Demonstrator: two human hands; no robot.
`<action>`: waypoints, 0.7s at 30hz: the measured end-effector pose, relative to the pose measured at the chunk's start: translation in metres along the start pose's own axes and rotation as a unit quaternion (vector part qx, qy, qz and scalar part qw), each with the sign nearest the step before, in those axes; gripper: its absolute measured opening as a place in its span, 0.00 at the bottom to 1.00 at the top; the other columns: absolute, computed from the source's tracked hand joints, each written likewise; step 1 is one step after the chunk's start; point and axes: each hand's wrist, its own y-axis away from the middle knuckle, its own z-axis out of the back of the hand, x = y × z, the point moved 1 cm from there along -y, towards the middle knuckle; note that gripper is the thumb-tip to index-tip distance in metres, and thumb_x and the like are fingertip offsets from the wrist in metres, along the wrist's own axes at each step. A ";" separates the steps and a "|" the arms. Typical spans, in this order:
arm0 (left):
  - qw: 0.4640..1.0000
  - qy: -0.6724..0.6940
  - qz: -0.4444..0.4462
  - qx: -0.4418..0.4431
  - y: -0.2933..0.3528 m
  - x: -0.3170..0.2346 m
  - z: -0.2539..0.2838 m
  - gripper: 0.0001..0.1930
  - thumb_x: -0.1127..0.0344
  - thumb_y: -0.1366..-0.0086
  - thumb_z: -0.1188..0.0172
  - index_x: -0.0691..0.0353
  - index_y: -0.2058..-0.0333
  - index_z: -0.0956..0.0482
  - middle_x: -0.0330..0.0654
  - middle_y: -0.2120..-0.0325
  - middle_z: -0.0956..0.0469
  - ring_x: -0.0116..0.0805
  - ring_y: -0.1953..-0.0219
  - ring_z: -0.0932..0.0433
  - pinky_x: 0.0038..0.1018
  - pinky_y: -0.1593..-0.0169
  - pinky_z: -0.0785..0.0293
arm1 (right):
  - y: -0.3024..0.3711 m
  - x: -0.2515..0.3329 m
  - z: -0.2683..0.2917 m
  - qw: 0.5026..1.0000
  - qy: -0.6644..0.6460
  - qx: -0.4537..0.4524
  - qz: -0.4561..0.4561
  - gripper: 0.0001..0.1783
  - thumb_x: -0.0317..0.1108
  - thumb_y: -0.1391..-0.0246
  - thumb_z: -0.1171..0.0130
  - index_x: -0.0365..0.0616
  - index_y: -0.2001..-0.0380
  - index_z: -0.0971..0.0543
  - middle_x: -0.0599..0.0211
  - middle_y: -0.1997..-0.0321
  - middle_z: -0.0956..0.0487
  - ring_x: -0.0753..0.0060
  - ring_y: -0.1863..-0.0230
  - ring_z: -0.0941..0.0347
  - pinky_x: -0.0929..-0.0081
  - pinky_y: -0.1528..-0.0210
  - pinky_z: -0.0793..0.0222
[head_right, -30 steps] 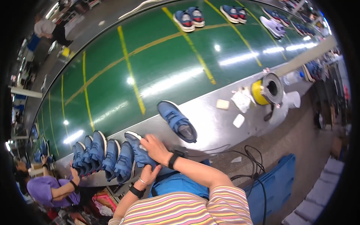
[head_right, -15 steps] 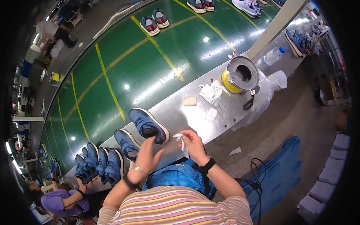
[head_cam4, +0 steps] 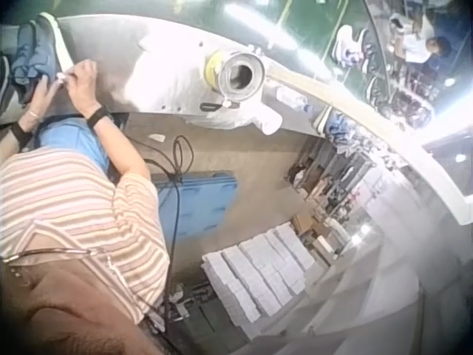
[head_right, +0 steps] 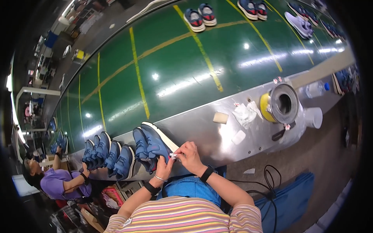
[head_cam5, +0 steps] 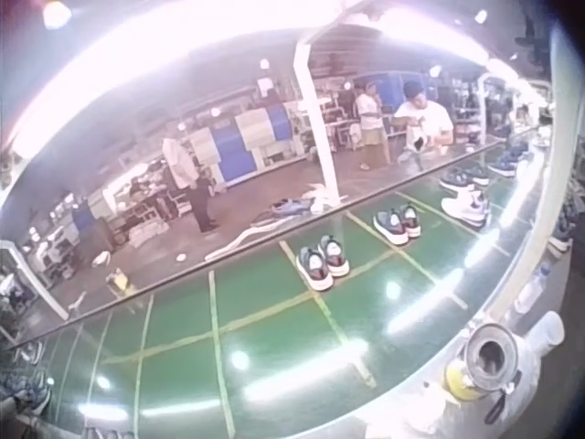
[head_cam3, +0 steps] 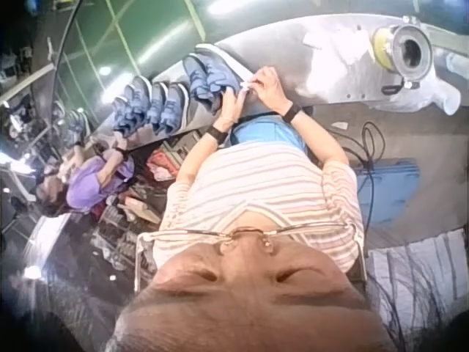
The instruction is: Inspecting manufactured shoes and cleaning off marks or excess glue with a solvent and cloth.
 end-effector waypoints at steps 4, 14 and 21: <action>0.998 0.007 0.017 0.066 0.002 -0.002 0.008 0.15 0.64 0.43 0.45 0.71 0.64 0.34 0.57 0.72 0.27 0.53 0.69 0.27 0.37 0.64 0.32 | -0.030 0.005 -0.013 0.997 0.049 0.031 0.052 0.03 0.27 0.62 0.44 0.46 0.79 0.24 0.67 0.74 0.32 0.63 0.65 0.38 0.69 0.61 0.43; 0.995 0.004 -0.001 0.100 -0.006 -0.010 0.007 0.19 0.57 0.42 0.46 0.72 0.73 0.33 0.61 0.77 0.29 0.58 0.73 0.29 0.40 0.70 0.33 | -0.152 0.027 -0.073 0.972 0.153 0.074 0.161 0.02 0.27 0.59 0.46 0.45 0.79 0.28 0.66 0.74 0.34 0.62 0.65 0.38 0.68 0.62 0.47; 0.993 0.021 0.002 0.118 -0.008 -0.005 0.004 0.18 0.59 0.41 0.47 0.74 0.70 0.34 0.65 0.74 0.30 0.61 0.70 0.30 0.44 0.65 0.34 | -0.098 0.003 -0.029 0.969 0.170 0.099 0.150 0.03 0.28 0.60 0.42 0.44 0.79 0.26 0.65 0.76 0.33 0.62 0.67 0.38 0.69 0.63 0.46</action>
